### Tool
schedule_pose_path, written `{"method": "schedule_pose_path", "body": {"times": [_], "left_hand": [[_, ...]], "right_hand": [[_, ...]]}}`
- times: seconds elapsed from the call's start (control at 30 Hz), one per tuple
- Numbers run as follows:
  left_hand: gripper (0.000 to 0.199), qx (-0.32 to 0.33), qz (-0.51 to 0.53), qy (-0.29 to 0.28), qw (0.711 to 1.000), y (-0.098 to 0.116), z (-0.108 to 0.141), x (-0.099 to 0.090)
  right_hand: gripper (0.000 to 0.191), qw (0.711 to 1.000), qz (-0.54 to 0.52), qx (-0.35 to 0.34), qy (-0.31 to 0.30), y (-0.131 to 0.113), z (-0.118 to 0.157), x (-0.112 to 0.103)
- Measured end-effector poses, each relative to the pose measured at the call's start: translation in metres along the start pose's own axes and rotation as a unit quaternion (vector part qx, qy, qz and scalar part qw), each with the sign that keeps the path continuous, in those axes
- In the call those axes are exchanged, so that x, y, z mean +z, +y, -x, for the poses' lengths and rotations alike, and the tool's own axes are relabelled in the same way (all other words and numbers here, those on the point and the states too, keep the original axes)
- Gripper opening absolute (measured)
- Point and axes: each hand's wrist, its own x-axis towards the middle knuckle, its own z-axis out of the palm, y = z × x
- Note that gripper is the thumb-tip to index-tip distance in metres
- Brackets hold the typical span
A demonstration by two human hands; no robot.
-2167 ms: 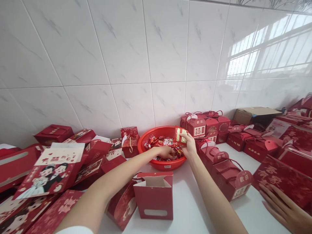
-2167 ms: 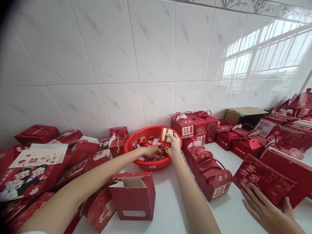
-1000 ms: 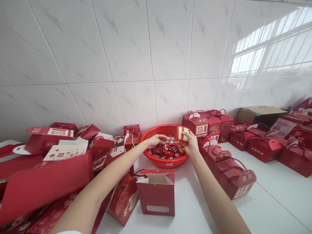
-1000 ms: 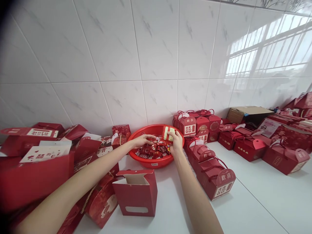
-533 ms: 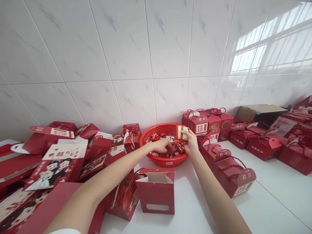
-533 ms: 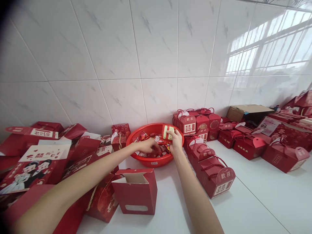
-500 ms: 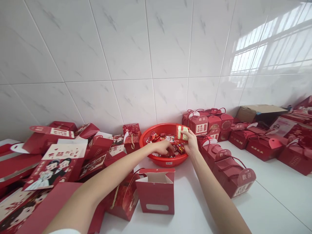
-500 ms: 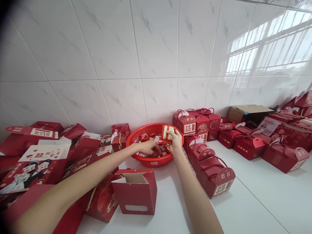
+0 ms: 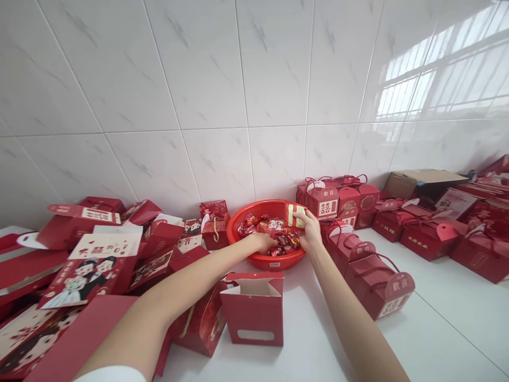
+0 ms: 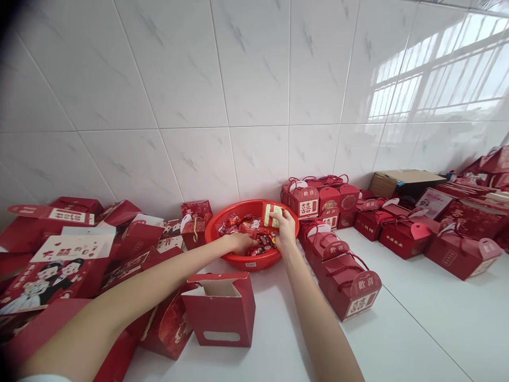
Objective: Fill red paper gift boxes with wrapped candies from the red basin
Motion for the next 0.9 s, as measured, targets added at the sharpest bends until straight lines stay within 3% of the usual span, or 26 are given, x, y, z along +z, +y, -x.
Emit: {"method": "schedule_pose_path", "body": {"times": [0.13, 0.3, 0.43, 0.53, 0.7, 0.9], "left_hand": [[0.028, -0.019, -0.041, -0.037, 0.998, 0.003, 0.0, -0.002], [0.016, -0.043, -0.05, -0.09, 0.994, 0.008, 0.012, -0.018], [0.036, -0.048, -0.046, -0.113, 0.991, 0.013, 0.02, -0.024], [0.039, -0.04, -0.042, -0.11, 0.992, 0.019, 0.02, -0.016], [0.016, -0.028, -0.007, -0.099, 0.995, 0.026, 0.016, -0.007], [0.023, 0.004, 0.082, -0.035, 0.996, 0.026, 0.024, -0.032]], "right_hand": [[0.029, 1.0, 0.002, 0.0, -0.004, -0.001, 0.002, 0.002], [0.027, 1.0, 0.0, -0.003, -0.007, -0.003, 0.004, 0.004], [0.027, 1.0, -0.002, -0.003, -0.004, -0.003, 0.003, 0.004], [0.029, 1.0, -0.001, -0.002, -0.002, -0.002, 0.003, 0.003], [0.027, 1.0, 0.004, -0.005, -0.007, -0.002, 0.004, 0.003], [0.028, 1.0, 0.003, -0.013, -0.004, -0.002, 0.003, 0.004]]}}
